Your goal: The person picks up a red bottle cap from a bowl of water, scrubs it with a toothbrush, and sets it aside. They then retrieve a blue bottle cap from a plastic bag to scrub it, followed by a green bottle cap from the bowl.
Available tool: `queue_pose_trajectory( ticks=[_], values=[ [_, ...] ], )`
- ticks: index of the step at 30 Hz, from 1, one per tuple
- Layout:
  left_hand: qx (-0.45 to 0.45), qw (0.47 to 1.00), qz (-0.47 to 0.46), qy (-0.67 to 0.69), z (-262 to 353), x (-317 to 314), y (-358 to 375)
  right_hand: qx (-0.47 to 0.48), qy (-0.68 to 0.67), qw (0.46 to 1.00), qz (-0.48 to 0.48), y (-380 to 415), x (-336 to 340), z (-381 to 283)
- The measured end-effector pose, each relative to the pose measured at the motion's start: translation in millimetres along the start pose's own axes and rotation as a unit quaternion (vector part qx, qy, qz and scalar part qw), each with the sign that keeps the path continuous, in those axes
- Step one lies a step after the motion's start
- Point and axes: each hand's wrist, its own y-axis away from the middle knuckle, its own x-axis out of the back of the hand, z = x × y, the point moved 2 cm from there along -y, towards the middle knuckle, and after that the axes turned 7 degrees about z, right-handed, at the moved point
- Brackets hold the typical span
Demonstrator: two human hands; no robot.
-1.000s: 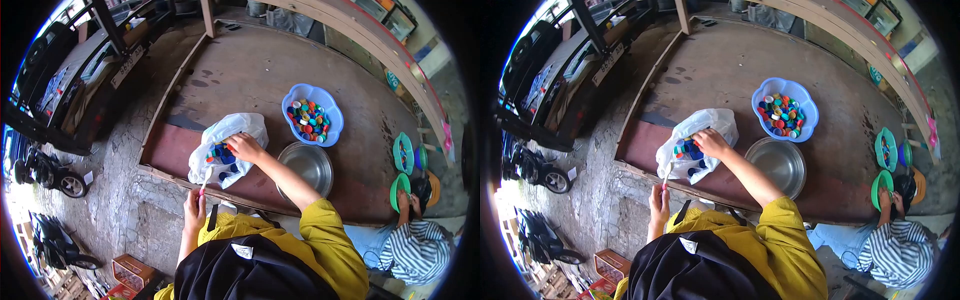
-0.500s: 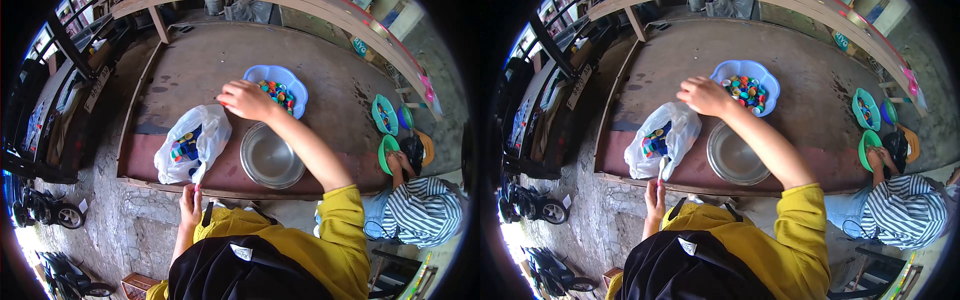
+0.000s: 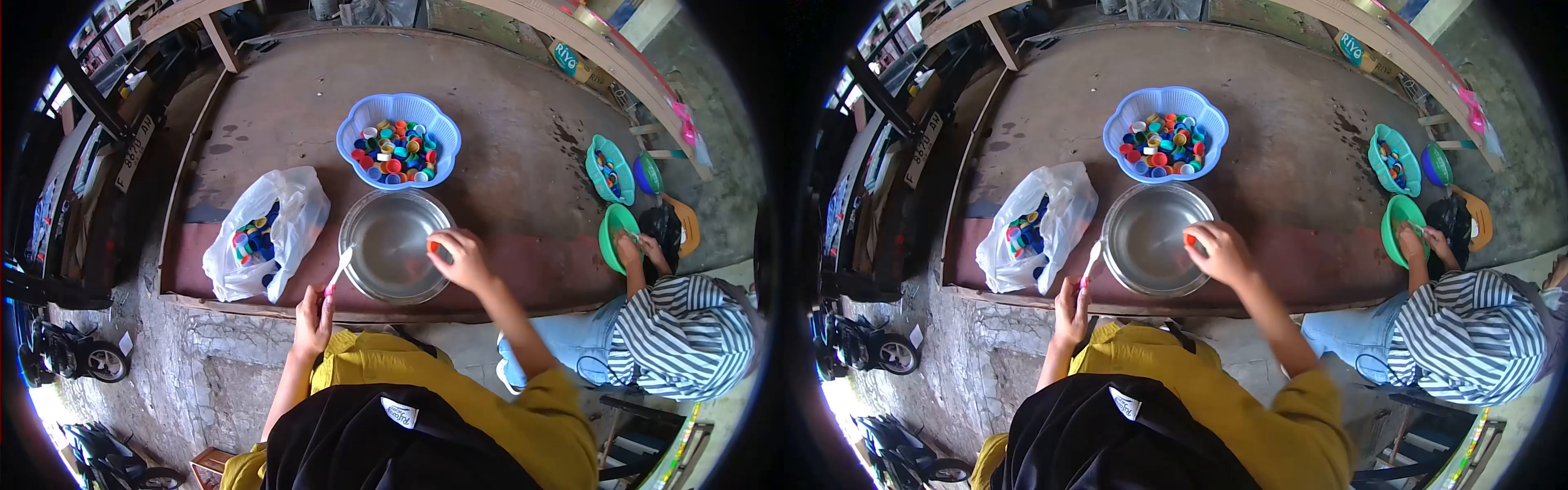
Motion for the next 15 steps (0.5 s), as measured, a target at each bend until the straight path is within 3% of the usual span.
queue_pose_trajectory(
  ticks=[3,5,15],
  values=[
    [0.014,1.000,0.008,-0.002,0,-13,2,-0.118,-0.079,0.988,0.064,22,-32,8],
    [0.021,1.000,0.008,0.002,1,-19,2,-0.134,-0.102,0.984,0.061,28,-48,12],
    [0.009,1.000,0.009,-0.022,8,-43,-11,-0.108,-0.042,0.979,-0.169,17,-89,36]
  ],
)
